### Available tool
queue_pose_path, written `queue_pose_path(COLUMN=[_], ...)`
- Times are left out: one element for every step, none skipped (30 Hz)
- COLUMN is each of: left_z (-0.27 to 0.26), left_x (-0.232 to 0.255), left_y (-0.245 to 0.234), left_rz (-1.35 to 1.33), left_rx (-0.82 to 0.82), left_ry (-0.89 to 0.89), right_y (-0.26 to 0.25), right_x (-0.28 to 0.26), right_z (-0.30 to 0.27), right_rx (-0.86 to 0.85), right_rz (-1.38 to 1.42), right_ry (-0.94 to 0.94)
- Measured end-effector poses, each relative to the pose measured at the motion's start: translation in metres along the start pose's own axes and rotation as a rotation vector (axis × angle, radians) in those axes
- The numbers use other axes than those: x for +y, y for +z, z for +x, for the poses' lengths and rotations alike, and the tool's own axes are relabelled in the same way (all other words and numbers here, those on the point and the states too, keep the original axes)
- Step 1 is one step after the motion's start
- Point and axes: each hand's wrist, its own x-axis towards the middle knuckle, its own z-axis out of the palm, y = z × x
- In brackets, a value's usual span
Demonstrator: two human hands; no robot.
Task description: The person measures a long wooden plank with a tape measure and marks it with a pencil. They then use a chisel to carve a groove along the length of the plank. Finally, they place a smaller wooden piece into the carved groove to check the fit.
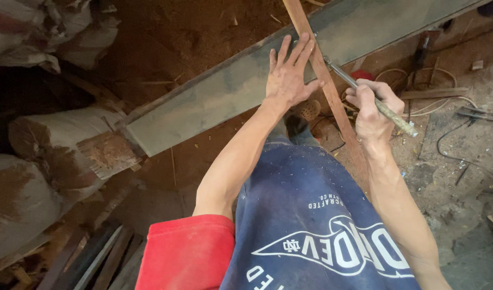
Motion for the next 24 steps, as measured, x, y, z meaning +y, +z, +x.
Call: queue_pose_path(left_z=[0.000, 0.000, 0.001, 0.001, 0.002, 0.001, 0.001, 0.001, 0.001, 0.001, 0.002, 0.002, 0.002, 0.002, 0.003, 0.004, 0.003, 0.003, 0.003, 0.004, 0.005, 0.004, 0.002, 0.002], left_x=[0.001, 0.001, 0.002, 0.002, 0.002, 0.003, 0.003, 0.003, 0.004, 0.004, 0.004, 0.005, 0.005, 0.005, 0.005, 0.006, 0.006, 0.006, 0.006, 0.006, 0.006, 0.006, 0.006, 0.006], left_y=[-0.001, -0.002, -0.003, -0.005, -0.006, -0.008, -0.009, -0.010, -0.011, -0.012, -0.013, -0.015, -0.016, -0.017, -0.018, -0.019, -0.019, -0.020, -0.020, -0.020, -0.020, -0.019, -0.019, -0.019], left_rz=[0.013, 0.016, 0.019, 0.023, 0.025, 0.027, 0.030, 0.037, 0.044, 0.050, 0.051, 0.050, 0.050, 0.054, 0.058, 0.063, 0.059, 0.056, 0.053, 0.054, 0.055, 0.057, 0.058, 0.058], left_rx=[-0.015, -0.017, -0.020, -0.019, -0.034, -0.052, -0.069, -0.081, -0.092, -0.105, -0.114, -0.123, -0.133, -0.145, -0.157, -0.170, -0.176, -0.181, -0.186, -0.183, -0.181, -0.183, -0.179, -0.171], left_ry=[-0.008, -0.009, -0.009, -0.005, -0.011, -0.018, -0.025, -0.026, -0.028, -0.028, -0.031, -0.034, -0.038, -0.043, -0.048, -0.053, -0.056, -0.057, -0.059, -0.058, -0.058, -0.057, -0.055, -0.053], right_y=[0.001, 0.001, 0.003, 0.005, 0.008, 0.010, 0.011, 0.011, 0.010, 0.008, 0.004, 0.000, -0.005, -0.011, -0.015, -0.018, -0.021, -0.023, -0.024, -0.024, -0.024, -0.023, -0.022, -0.020], right_x=[0.000, 0.000, 0.001, 0.002, 0.004, 0.007, 0.010, 0.014, 0.018, 0.022, 0.026, 0.030, 0.033, 0.037, 0.040, 0.043, 0.045, 0.046, 0.046, 0.046, 0.044, 0.042, 0.038, 0.035], right_z=[0.001, 0.004, 0.007, 0.011, 0.015, 0.017, 0.020, 0.022, 0.023, 0.023, 0.021, 0.018, 0.013, 0.006, 0.001, -0.002, -0.006, -0.009, -0.012, -0.012, -0.012, -0.015, -0.018, -0.018], right_rx=[-0.023, -0.047, -0.071, -0.079, -0.088, -0.097, -0.104, -0.109, -0.115, -0.073, -0.031, 0.011, 0.066, 0.120, 0.175, 0.092, 0.010, -0.069, -0.025, 0.016, 0.058, 0.038, 0.018, -0.001], right_rz=[-0.077, -0.155, -0.233, -0.231, -0.230, -0.228, -0.250, -0.272, -0.294, -0.338, -0.382, -0.426, -0.526, -0.625, -0.724, -0.603, -0.482, -0.360, -0.443, -0.524, -0.605, -0.533, -0.461, -0.388], right_ry=[-0.044, -0.087, -0.131, -0.154, -0.178, -0.198, -0.218, -0.237, -0.257, -0.336, -0.414, -0.492, -0.530, -0.567, -0.604, -0.552, -0.499, -0.447, -0.458, -0.472, -0.486, -0.407, -0.329, -0.254])
